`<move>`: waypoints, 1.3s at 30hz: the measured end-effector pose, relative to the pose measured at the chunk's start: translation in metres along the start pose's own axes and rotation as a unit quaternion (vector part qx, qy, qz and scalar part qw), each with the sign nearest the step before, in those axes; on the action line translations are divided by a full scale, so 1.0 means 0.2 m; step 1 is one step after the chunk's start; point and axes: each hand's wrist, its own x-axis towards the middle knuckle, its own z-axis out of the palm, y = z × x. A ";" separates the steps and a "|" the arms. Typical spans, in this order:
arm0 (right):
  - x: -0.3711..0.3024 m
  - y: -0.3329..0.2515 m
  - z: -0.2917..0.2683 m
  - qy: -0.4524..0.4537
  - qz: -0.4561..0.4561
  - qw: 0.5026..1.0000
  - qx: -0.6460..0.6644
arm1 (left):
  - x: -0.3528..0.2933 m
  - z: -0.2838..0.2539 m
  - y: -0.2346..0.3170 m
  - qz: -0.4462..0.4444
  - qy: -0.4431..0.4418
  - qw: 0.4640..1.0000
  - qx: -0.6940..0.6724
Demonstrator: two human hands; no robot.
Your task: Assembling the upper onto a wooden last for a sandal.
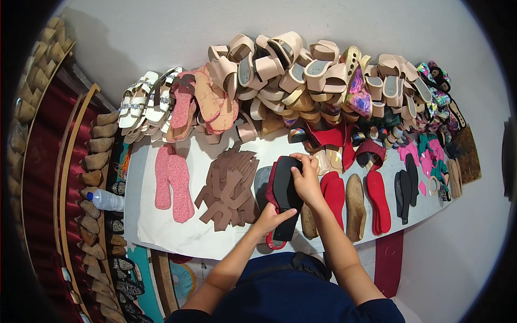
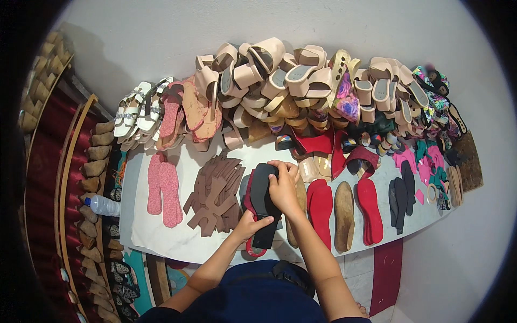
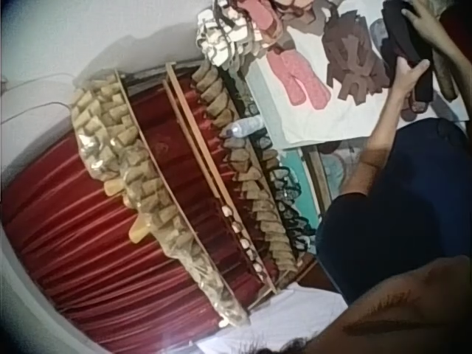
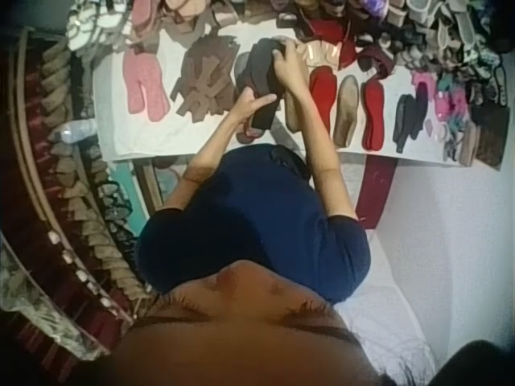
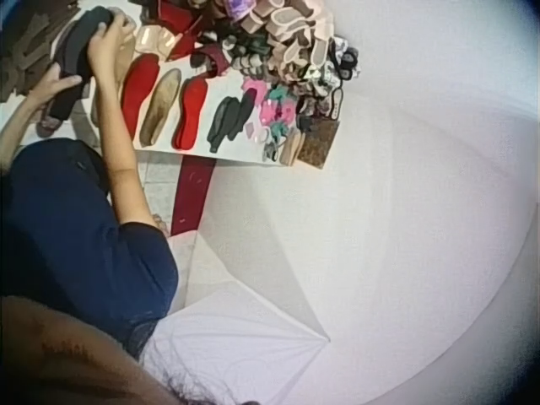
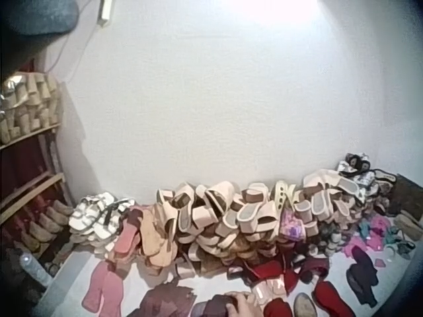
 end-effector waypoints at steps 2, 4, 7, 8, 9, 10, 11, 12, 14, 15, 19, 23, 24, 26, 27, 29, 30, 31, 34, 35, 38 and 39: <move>0.01 -0.01 0.01 0.008 -0.006 1.000 -0.006 | 0.00 -0.01 -0.01 0.005 -0.006 1.000 0.014; 0.02 -0.02 0.01 0.004 -0.005 1.000 -0.003 | 0.00 0.00 -0.01 0.018 0.007 1.000 0.017; 0.08 0.03 0.00 -0.032 -0.028 0.999 0.004 | 0.00 0.00 0.02 0.001 -0.011 1.000 0.000; 0.10 0.05 -0.01 -0.064 -0.053 0.997 0.009 | 0.00 0.00 0.04 -0.029 -0.041 0.999 -0.020; 0.12 0.06 -0.02 -0.062 -0.052 0.997 0.009 | 0.01 0.00 0.05 -0.029 -0.043 0.998 -0.019; 0.13 0.03 -0.03 -0.051 -0.051 0.997 0.002 | 0.01 0.00 0.06 -0.029 -0.059 0.998 -0.009; 0.14 0.00 -0.03 -0.039 -0.050 0.998 -0.005 | 0.01 0.00 0.06 -0.029 -0.076 0.997 0.002; 0.15 0.00 -0.02 -0.028 -0.051 0.997 -0.057 | 0.01 0.00 0.06 -0.030 -0.076 0.997 0.002; 0.18 -0.03 -0.04 -0.043 -0.047 0.990 -0.128 | 0.00 0.00 0.06 -0.029 -0.090 0.996 0.001; 0.19 -0.04 -0.04 -0.058 -0.043 0.978 -0.197 | 0.00 0.01 0.06 -0.029 -0.090 0.996 0.001; 0.20 0.00 -0.02 -0.024 -0.105 0.973 -0.206 | 0.00 0.01 0.04 -0.028 -0.066 0.997 0.004; 0.21 0.07 -0.01 0.012 -0.174 0.948 -0.266 | 0.00 0.01 0.05 -0.058 -0.091 0.994 -0.008; 0.21 0.09 -0.01 0.027 -0.197 0.942 -0.270 | -0.02 0.01 0.06 -0.059 -0.092 0.994 -0.008; 0.22 0.09 -0.02 0.039 -0.178 0.949 -0.256 | -0.05 0.00 0.09 -0.086 -0.102 0.988 -0.075; 0.23 0.09 -0.03 0.050 -0.159 0.956 -0.243 | -0.05 -0.01 0.08 -0.087 -0.103 0.988 -0.075; 0.23 0.10 -0.01 0.044 -0.137 0.960 -0.242 | -0.04 -0.03 0.05 -0.088 -0.127 0.986 -0.067; 0.24 0.10 -0.01 0.039 -0.115 0.963 -0.240 | -0.04 -0.04 0.04 -0.089 -0.127 0.986 -0.067; 0.24 0.10 -0.01 0.038 -0.115 0.963 -0.240 | -0.04 -0.05 0.05 -0.090 -0.136 0.983 -0.081; 0.25 0.08 -0.01 0.043 -0.096 0.970 -0.220 | -0.03 -0.07 0.05 -0.097 -0.139 0.980 -0.109; 0.25 0.07 -0.01 0.026 -0.084 0.970 -0.228 | -0.03 -0.07 0.05 -0.105 -0.132 0.978 -0.122; 0.26 0.06 -0.02 0.014 -0.055 0.971 -0.234 | -0.04 -0.06 0.04 -0.144 -0.104 0.954 -0.242; 0.26 0.06 -0.02 0.018 -0.038 0.972 -0.232 | -0.04 -0.05 0.05 -0.144 -0.105 0.954 -0.242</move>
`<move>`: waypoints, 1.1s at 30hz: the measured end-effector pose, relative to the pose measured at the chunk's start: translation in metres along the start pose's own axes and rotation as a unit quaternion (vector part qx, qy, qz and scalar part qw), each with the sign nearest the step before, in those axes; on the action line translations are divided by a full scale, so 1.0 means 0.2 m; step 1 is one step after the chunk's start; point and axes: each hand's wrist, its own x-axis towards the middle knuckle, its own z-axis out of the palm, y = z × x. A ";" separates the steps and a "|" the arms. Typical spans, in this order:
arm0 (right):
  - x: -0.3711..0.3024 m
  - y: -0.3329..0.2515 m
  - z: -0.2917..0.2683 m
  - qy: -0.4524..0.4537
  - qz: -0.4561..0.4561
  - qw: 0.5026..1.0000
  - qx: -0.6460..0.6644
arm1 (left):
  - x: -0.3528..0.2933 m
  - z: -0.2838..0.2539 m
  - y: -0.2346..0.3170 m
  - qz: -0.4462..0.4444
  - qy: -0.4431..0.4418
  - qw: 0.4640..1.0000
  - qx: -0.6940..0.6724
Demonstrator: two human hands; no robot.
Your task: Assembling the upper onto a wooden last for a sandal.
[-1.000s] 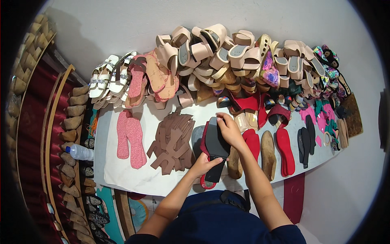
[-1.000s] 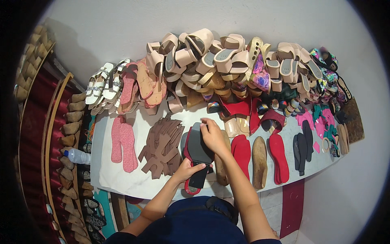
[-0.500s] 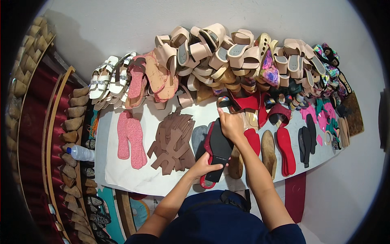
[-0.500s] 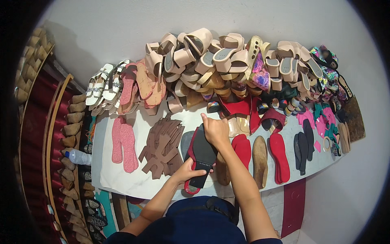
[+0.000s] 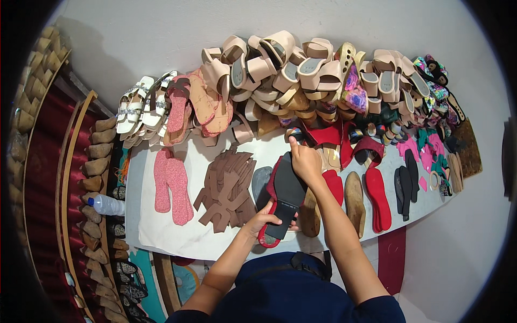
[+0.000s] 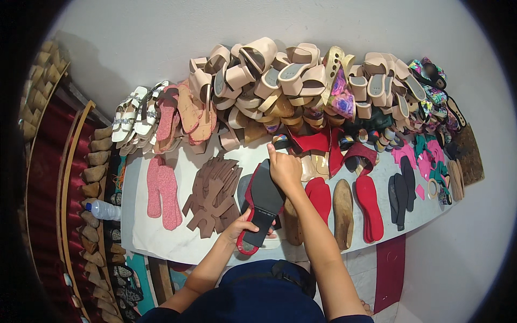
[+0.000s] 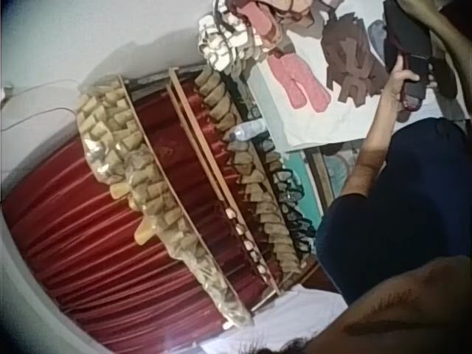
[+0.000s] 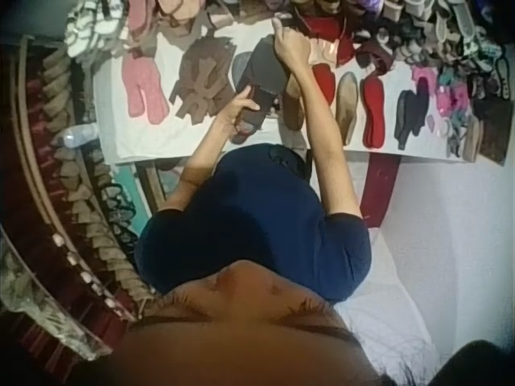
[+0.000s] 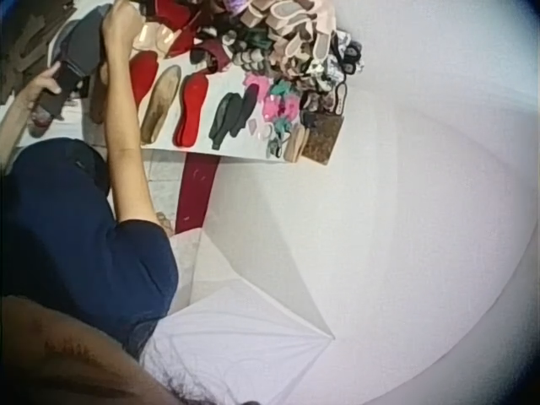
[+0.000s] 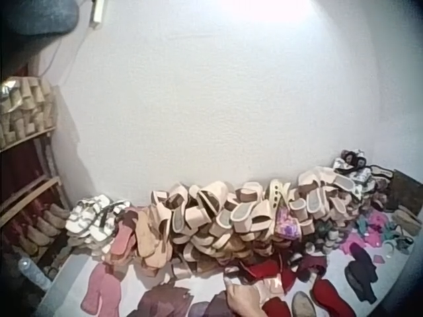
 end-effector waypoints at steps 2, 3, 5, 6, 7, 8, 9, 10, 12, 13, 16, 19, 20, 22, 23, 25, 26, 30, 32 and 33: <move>0.00 0.00 0.00 -0.002 0.008 1.000 -0.009 | 0.00 0.04 0.00 -0.035 -0.014 0.993 -0.111; -0.01 0.00 0.01 -0.002 0.016 1.000 -0.018 | 0.00 0.03 -0.01 -0.036 -0.014 0.993 -0.111; -0.02 0.00 0.01 0.012 0.024 1.000 -0.016 | 0.01 0.02 -0.02 -0.044 -0.052 0.983 -0.168; -0.03 0.00 0.01 0.026 0.031 0.999 -0.014 | 0.01 0.02 -0.02 -0.044 -0.051 0.983 -0.168; -0.03 0.00 0.01 0.026 0.032 0.999 -0.014 | 0.02 0.02 -0.02 -0.056 -0.055 0.984 -0.162; -0.04 0.00 0.01 0.029 0.033 0.999 -0.024 | 0.02 0.03 -0.02 -0.067 -0.059 0.984 -0.155; -0.04 0.01 0.01 0.032 0.034 0.998 -0.033 | 0.02 0.03 -0.03 -0.068 -0.060 0.984 -0.155; -0.04 0.01 0.01 0.033 0.035 0.998 -0.033 | 0.03 0.02 -0.04 -0.079 -0.073 0.972 -0.208; -0.04 0.03 0.02 0.039 0.031 0.998 -0.028 | 0.04 0.01 -0.05 -0.091 -0.086 0.957 -0.260; -0.05 0.03 0.01 0.038 0.031 0.998 -0.027 | 0.04 0.01 -0.05 -0.096 -0.079 0.961 -0.247; -0.05 0.02 0.01 0.058 0.017 0.997 -0.045 | 0.04 0.02 -0.05 -0.104 -0.078 0.966 -0.226; -0.04 0.03 0.01 0.057 0.007 0.997 -0.050 | 0.05 0.02 -0.04 -0.107 -0.074 0.969 -0.210; -0.04 0.04 0.01 0.065 -0.009 0.997 -0.040 | 0.05 0.02 -0.04 -0.107 -0.063 0.971 -0.203; -0.04 0.05 0.01 0.073 -0.024 0.997 -0.031 | 0.05 0.02 -0.03 -0.093 -0.038 0.983 -0.154; -0.04 0.06 0.01 0.095 -0.026 0.995 -0.002 | 0.05 0.02 -0.02 -0.077 -0.013 0.992 -0.104; -0.05 0.05 0.00 0.116 -0.028 0.992 0.028 | 0.04 0.05 -0.01 -0.069 0.010 0.995 -0.067; -0.06 0.04 -0.01 0.104 -0.020 0.993 0.053 | 0.04 0.05 0.00 -0.061 0.033 0.997 -0.029; -0.19 -0.11 0.03 0.185 -0.097 0.976 0.061 | 0.07 0.03 -0.01 -0.021 0.066 0.994 -0.088; -0.23 -0.09 0.09 0.112 -0.080 0.989 0.062 | 0.07 0.05 -0.01 -0.038 0.090 0.993 -0.069; -0.23 -0.06 0.10 0.103 -0.061 0.989 0.088 | 0.07 0.06 0.00 -0.042 0.077 0.994 -0.062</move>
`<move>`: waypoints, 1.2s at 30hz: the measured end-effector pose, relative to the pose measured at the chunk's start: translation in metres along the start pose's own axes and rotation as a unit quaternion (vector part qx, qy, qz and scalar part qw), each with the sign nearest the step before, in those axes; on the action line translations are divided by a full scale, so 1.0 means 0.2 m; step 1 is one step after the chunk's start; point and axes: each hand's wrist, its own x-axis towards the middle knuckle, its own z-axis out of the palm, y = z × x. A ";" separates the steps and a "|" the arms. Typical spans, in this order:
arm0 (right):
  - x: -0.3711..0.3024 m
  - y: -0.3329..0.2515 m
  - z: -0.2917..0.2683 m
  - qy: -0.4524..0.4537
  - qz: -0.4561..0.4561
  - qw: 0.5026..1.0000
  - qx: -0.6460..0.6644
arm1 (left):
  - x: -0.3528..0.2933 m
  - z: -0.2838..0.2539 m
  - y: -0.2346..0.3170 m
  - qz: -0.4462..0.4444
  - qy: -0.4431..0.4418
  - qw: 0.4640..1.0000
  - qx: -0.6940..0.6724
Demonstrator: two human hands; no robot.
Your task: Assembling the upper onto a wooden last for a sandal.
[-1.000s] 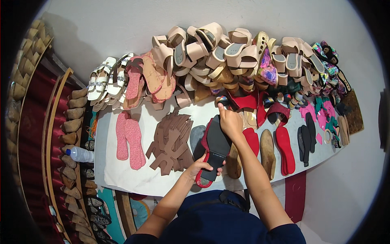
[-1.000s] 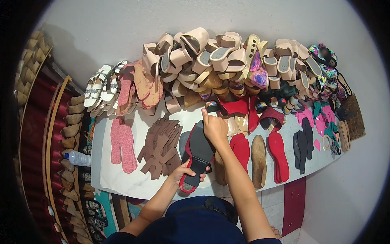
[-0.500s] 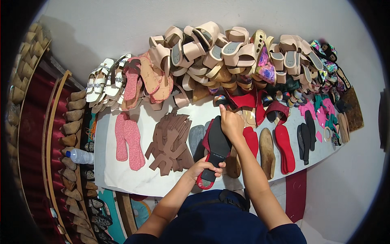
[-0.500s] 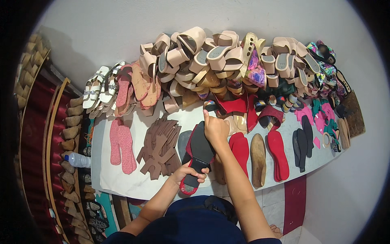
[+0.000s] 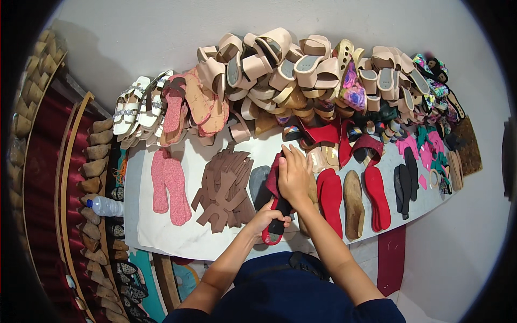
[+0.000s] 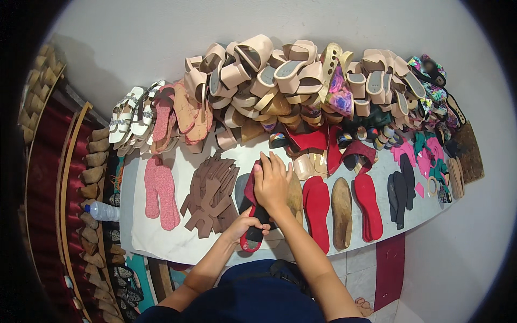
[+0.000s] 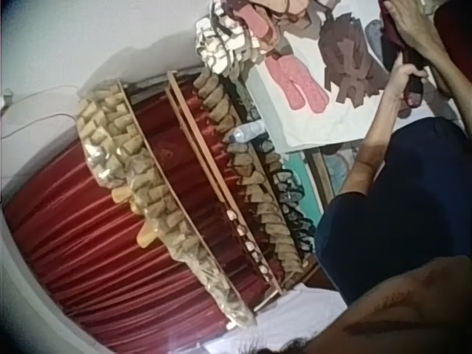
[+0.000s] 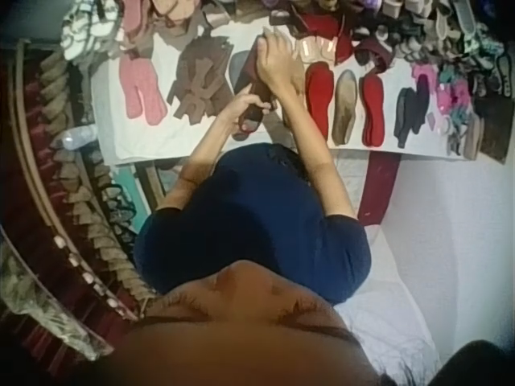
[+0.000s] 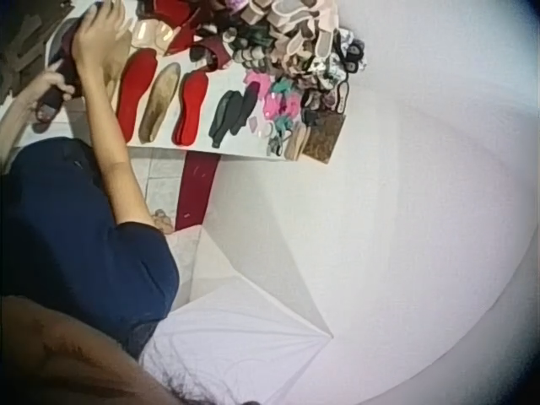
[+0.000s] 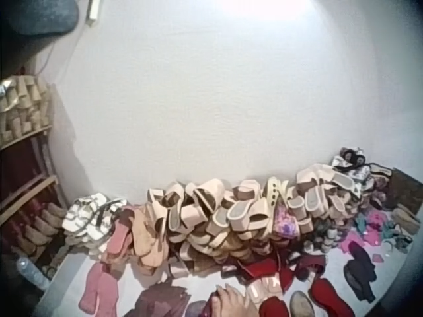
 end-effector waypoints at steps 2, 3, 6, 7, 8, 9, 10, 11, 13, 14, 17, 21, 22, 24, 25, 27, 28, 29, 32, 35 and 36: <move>0.01 0.02 0.02 -0.003 0.018 0.997 0.074 | -0.01 -0.02 0.00 0.002 0.003 0.999 0.040; 0.02 0.04 0.01 -0.001 0.021 0.997 0.074 | -0.01 -0.02 0.01 0.006 0.006 0.997 0.080; 0.08 0.02 -0.05 -0.068 0.095 0.986 0.120 | -0.04 -0.03 0.02 -0.007 0.009 0.987 0.158; 0.11 0.05 -0.06 -0.066 0.097 0.986 0.120 | -0.03 -0.02 0.01 -0.010 0.008 0.987 0.159; 0.13 0.08 -0.07 -0.099 0.162 0.974 0.126 | -0.03 -0.02 0.00 -0.016 0.009 0.984 0.176; 0.13 0.11 -0.07 -0.132 0.225 0.957 0.131 | -0.03 -0.02 0.00 -0.022 0.009 0.981 0.194; 0.13 0.12 -0.03 -0.074 0.204 0.968 0.128 | -0.03 -0.02 -0.01 -0.023 0.009 0.981 0.194; 0.12 0.15 -0.01 -0.073 0.205 0.968 0.127 | -0.02 -0.01 -0.01 -0.026 0.018 0.981 0.193; 0.13 0.18 0.01 -0.092 0.202 0.968 0.112 | -0.02 -0.01 -0.01 -0.029 0.036 0.980 0.191; 0.12 0.18 0.02 -0.093 0.202 0.968 0.113 | -0.02 -0.03 -0.01 -0.028 0.037 0.981 0.191; 0.11 0.18 0.05 -0.108 0.205 0.967 0.102 | -0.02 -0.10 -0.05 -0.039 0.014 0.986 0.158; 0.09 0.27 0.07 -0.152 0.253 0.941 0.166 | -0.01 -0.10 -0.09 -0.014 0.027 0.960 0.277; 0.07 0.31 0.09 -0.143 0.254 0.940 0.178 | -0.01 -0.10 -0.09 -0.019 0.030 0.957 0.289; 0.07 0.39 0.13 -0.149 0.265 0.923 0.235 | 0.01 -0.10 -0.09 -0.024 0.033 0.953 0.301; 0.07 0.41 0.14 -0.150 0.264 0.924 0.234 | 0.01 -0.12 -0.10 -0.014 0.043 0.938 0.343; 0.07 0.47 0.15 -0.217 0.305 0.860 0.347 | 0.02 -0.14 -0.12 -0.004 0.053 0.922 0.383; 0.07 0.45 0.15 -0.215 0.312 0.852 0.360 | 0.03 -0.14 -0.14 0.007 0.059 0.917 0.395; 0.08 0.44 0.16 -0.217 0.311 0.852 0.360 | 0.03 -0.14 -0.16 0.017 0.065 0.911 0.407; 0.10 0.41 0.14 -0.185 0.275 0.732 0.596 | 0.03 -0.14 -0.17 0.042 0.090 0.939 0.330; 0.14 0.41 0.15 -0.205 0.216 0.640 0.708 | 0.00 -0.15 -0.08 0.011 0.111 0.992 0.067; 0.16 0.39 0.15 -0.206 0.216 0.602 0.741 | -0.01 -0.19 -0.05 -0.047 0.054 0.997 0.016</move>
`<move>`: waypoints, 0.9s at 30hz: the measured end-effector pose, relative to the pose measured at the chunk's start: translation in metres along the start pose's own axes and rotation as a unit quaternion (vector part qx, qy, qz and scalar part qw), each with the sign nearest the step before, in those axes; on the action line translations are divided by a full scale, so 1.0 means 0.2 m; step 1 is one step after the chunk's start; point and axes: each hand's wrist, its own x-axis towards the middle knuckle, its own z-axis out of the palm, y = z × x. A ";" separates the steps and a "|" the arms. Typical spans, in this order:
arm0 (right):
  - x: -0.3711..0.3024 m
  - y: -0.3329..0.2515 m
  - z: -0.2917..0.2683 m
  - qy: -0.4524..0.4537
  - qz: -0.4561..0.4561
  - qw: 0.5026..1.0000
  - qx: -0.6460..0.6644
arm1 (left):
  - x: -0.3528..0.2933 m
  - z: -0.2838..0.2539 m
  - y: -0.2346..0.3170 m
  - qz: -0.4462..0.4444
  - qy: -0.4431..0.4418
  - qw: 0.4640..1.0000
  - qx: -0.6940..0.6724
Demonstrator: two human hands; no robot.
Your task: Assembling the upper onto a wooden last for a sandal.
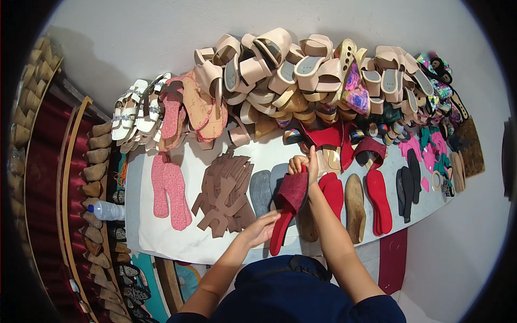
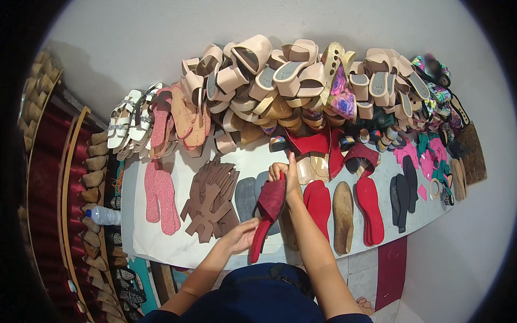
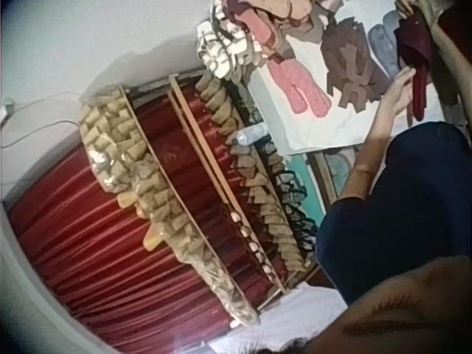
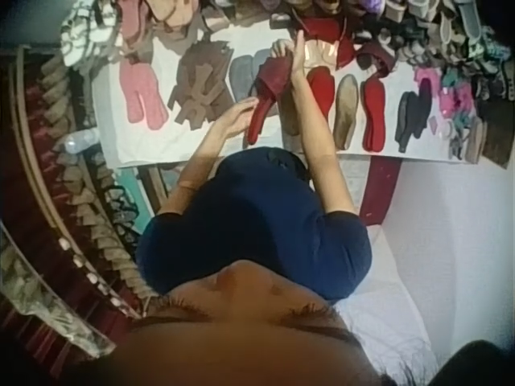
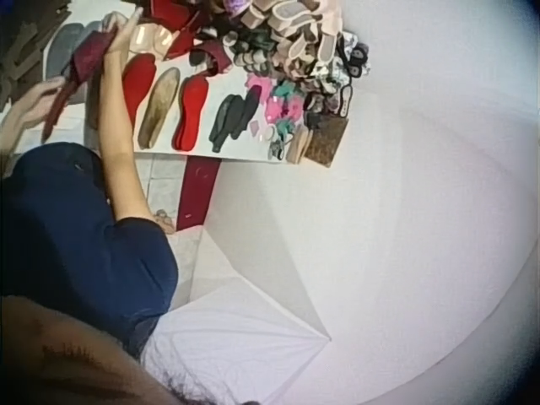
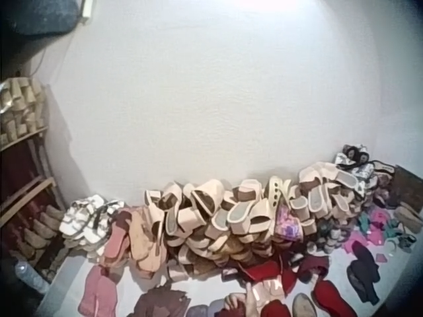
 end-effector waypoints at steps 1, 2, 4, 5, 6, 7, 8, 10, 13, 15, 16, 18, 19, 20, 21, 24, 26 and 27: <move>0.03 0.00 0.01 -0.003 0.002 1.000 0.000 | 0.00 -0.04 0.02 -0.058 -0.059 0.996 -0.044; 0.05 0.00 0.03 -0.036 -0.013 0.998 0.046 | 0.01 -0.07 0.03 -0.062 -0.097 0.993 -0.035; 0.11 -0.01 0.05 -0.119 -0.042 0.984 0.126 | 0.01 -0.07 0.04 -0.041 -0.092 0.994 -0.052; 0.14 -0.02 0.04 -0.118 -0.042 0.984 0.125 | 0.01 -0.03 0.06 -0.025 -0.088 0.994 -0.067; 0.17 -0.03 0.03 -0.135 -0.052 0.983 0.112 | 0.01 0.00 0.07 -0.026 -0.089 0.993 -0.068; 0.20 -0.03 0.02 -0.153 -0.061 0.981 0.099 | 0.01 0.04 0.09 0.004 -0.083 0.995 -0.051; 0.24 -0.03 0.01 -0.207 -0.046 0.960 0.181 | 0.02 0.06 0.09 0.034 -0.077 0.996 -0.033; 0.23 -0.04 0.06 -0.071 0.035 0.990 0.115 | 0.04 0.04 0.11 0.101 -0.026 0.993 0.049; 0.20 -0.08 0.03 0.030 0.136 0.989 0.047 | 0.07 0.00 0.13 0.192 0.032 0.967 0.163; 0.19 -0.11 0.00 0.061 0.211 0.975 0.021 | 0.08 -0.01 0.14 0.200 0.049 0.957 0.206; 0.19 -0.12 -0.01 0.062 0.213 0.975 0.022 | 0.08 -0.02 0.14 0.199 0.050 0.957 0.204; 0.19 -0.12 -0.03 0.051 0.237 0.969 0.049 | 0.10 -0.06 0.12 0.191 0.088 0.959 0.189; 0.19 -0.11 -0.01 0.053 0.239 0.968 0.050 | 0.10 -0.07 0.11 0.189 0.090 0.960 0.188; 0.19 -0.10 0.02 0.082 0.237 0.968 -0.021 | 0.11 -0.07 0.10 0.204 0.104 0.956 0.186; 0.19 -0.09 0.04 0.110 0.233 0.962 -0.092 | 0.12 -0.08 0.09 0.219 0.118 0.951 0.183; 0.19 -0.09 0.00 0.057 0.222 0.966 -0.122 | 0.12 -0.06 0.10 0.196 0.117 0.960 0.164; 0.20 -0.09 0.01 0.047 0.211 0.955 -0.204 | 0.12 -0.07 0.10 0.182 0.119 0.963 0.159; 0.20 -0.09 0.01 0.047 0.212 0.954 -0.204 | 0.12 -0.08 0.10 0.168 0.120 0.966 0.156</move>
